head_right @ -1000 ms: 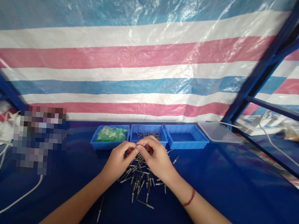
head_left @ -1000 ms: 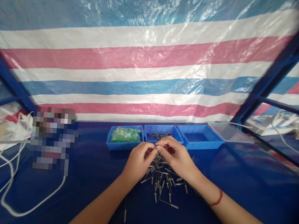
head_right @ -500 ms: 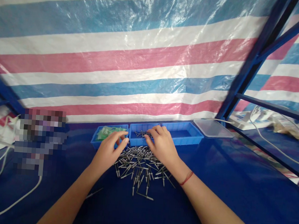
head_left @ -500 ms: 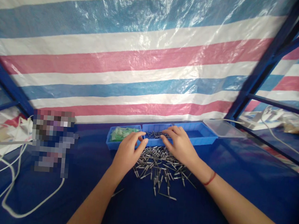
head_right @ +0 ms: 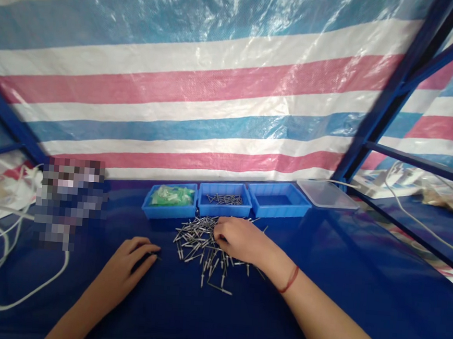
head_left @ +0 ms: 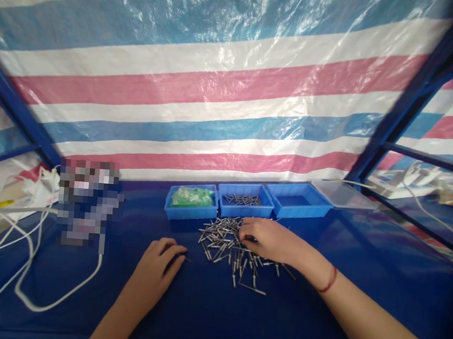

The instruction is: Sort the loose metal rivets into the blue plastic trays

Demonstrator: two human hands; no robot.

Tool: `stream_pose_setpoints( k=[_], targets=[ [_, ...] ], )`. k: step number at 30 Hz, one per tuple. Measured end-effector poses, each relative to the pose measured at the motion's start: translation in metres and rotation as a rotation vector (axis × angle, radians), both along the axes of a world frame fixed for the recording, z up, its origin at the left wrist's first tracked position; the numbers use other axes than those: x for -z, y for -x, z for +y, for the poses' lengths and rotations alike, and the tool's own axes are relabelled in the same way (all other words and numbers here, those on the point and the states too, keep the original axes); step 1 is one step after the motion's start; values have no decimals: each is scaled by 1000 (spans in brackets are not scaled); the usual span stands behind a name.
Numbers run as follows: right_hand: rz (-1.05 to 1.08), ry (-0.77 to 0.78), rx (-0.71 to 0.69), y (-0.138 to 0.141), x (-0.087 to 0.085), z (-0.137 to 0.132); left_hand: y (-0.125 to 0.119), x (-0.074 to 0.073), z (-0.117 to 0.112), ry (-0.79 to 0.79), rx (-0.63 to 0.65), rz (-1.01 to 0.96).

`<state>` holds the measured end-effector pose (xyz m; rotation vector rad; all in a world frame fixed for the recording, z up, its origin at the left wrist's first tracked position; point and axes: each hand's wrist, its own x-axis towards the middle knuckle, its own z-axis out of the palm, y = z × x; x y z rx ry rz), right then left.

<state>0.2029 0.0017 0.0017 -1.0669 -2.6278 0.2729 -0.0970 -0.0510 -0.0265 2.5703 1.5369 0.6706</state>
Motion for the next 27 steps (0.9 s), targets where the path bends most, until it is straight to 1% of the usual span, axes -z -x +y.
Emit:
stream_pose_setpoints(
  k=[2,6,9,13,16,20,24,27],
  targets=[
    [-13,-15,7,1,2,0,-5,0,4,22,19,-9],
    [-33,-47,2,0,3,-1,-19,-4,5,40,31,-14],
    [-19,-62,3,-4,0,-2,-32,-6,3,64,29,37],
    [37,-40,55,-15,-5,0,-46,-4,4,66,6,55],
    [17,-33,68,-19,-5,2,-51,-3,7,78,1,55],
    [29,-58,59,-17,-7,2,-55,-3,12,86,11,55],
    [122,-60,45,-8,-11,-1,-56,-3,13,89,25,17],
    [217,-45,-3,2,-10,-5,-55,-4,12,40,33,-49]
  ],
)
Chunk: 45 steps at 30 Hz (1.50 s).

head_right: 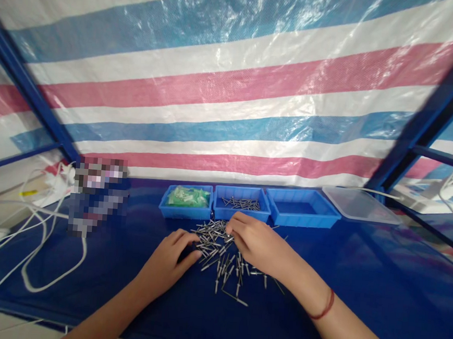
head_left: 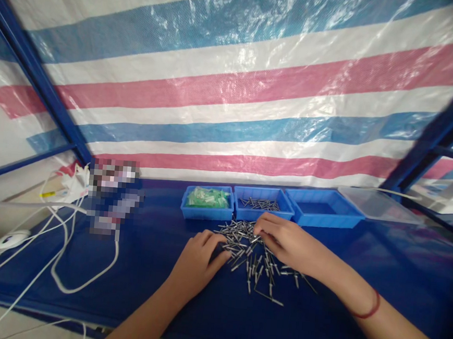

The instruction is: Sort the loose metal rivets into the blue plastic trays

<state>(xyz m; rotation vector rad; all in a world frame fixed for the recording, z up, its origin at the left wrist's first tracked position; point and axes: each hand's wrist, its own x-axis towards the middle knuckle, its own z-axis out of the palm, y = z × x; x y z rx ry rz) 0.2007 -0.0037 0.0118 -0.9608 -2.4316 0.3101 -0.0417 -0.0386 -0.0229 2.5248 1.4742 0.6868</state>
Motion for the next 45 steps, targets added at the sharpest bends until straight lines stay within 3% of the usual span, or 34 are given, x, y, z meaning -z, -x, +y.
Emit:
stream_pose_setpoints(
  k=[4,7,10,14,17,26,36,42,45],
  targets=[
    [146,-21,-54,12,2,-7,-12,-4,2,-113,-27,-48],
    [235,-4,-37,12,3,-8,-34,-9,11,-161,98,-17],
    [324,6,34,6,5,-3,-54,-14,25,-206,145,-31],
    [455,19,179,-1,10,9,-66,-14,39,-229,114,-78],
    [471,37,188,-2,12,14,-65,-9,43,-240,102,-96],
    [355,-41,39,4,8,9,-58,-3,48,-254,111,-67],
    [336,-101,57,8,4,5,-55,-5,48,-238,96,-131],
    [239,-52,39,4,9,12,-50,-7,49,-215,58,-239],
    [207,-111,96,4,13,19,-51,-6,49,-205,47,-271]
  ],
)
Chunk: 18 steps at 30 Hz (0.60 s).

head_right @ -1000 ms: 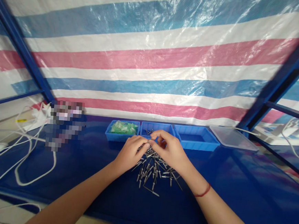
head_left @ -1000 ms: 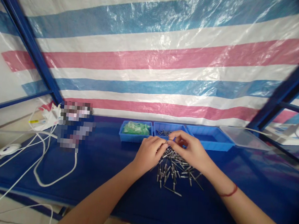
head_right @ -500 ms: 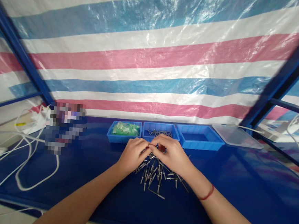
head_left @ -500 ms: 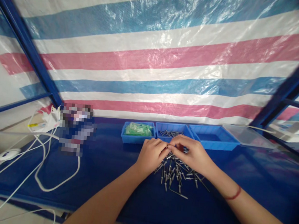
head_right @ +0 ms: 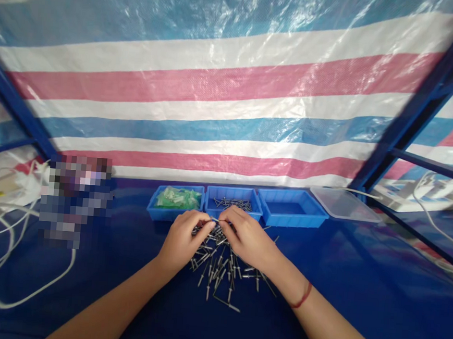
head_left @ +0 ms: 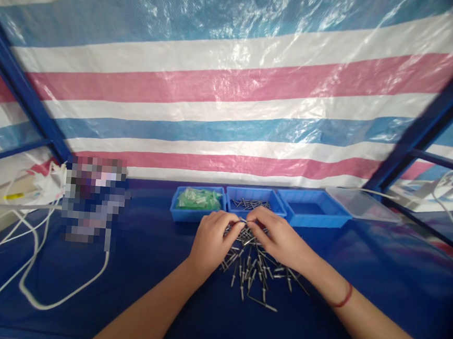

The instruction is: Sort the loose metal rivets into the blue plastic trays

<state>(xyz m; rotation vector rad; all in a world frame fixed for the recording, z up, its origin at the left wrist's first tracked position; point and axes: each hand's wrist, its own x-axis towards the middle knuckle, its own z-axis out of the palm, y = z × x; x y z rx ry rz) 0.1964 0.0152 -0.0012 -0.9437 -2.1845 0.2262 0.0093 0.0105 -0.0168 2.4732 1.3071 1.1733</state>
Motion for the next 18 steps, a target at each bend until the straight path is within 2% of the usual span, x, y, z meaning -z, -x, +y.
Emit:
stream_pose_setpoints(
  k=[5,7,9,14,16,18],
  targets=[
    [-90,-150,371,-5,3,20,-1,2,2,14,-30,-12],
    [-123,-162,433,-9,2,24,0,3,2,37,-22,41],
    [-113,-129,371,-14,-2,20,2,3,2,57,-12,93],
    [-161,121,-84,-9,-15,-4,9,-9,9,63,9,77],
    [-206,146,-178,2,-17,-11,11,-17,15,64,-8,78],
    [-244,100,-206,14,-15,-13,11,-24,21,44,2,91]
  ],
)
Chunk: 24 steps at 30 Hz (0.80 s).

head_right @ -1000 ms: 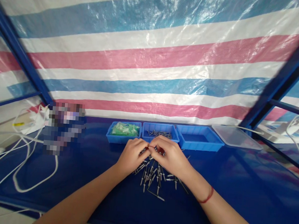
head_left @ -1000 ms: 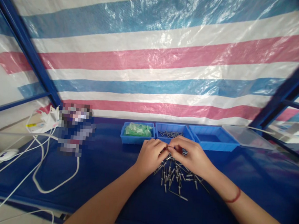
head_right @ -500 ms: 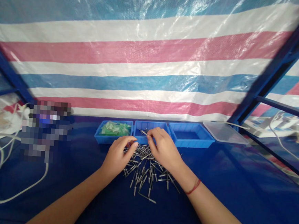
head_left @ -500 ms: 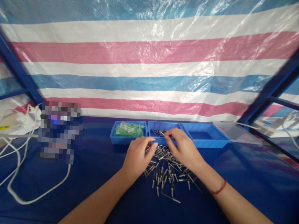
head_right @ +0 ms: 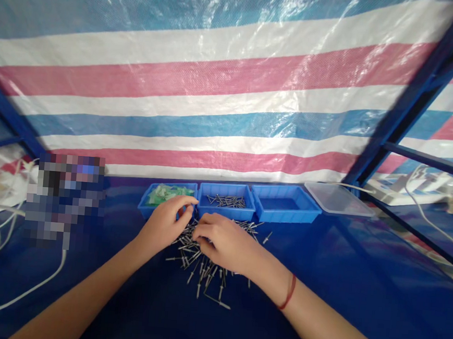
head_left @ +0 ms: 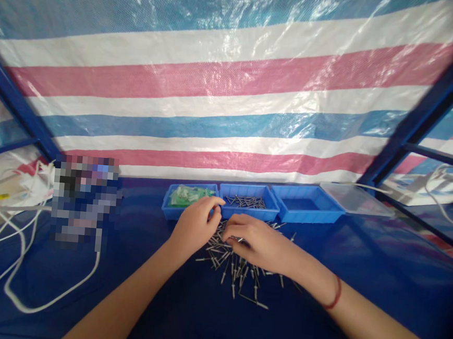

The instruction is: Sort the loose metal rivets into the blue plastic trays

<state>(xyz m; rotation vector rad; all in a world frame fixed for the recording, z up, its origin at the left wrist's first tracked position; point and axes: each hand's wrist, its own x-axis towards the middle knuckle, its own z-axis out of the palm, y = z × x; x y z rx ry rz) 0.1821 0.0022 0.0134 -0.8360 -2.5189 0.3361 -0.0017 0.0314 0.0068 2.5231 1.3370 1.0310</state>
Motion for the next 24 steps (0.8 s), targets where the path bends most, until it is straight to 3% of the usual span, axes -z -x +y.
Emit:
stream_pose_setpoints(
  k=[3,7,19,24],
  targets=[
    [-50,-105,1,14,9,2,-2,-2,4,-32,5,-32],
    [-110,-160,9,19,19,6,-3,7,-2,-39,6,-62],
    [-329,-415,46,23,26,6,0,20,-6,57,72,-110],
    [-247,-388,78,21,25,4,-1,22,-8,91,75,-129]
  ],
)
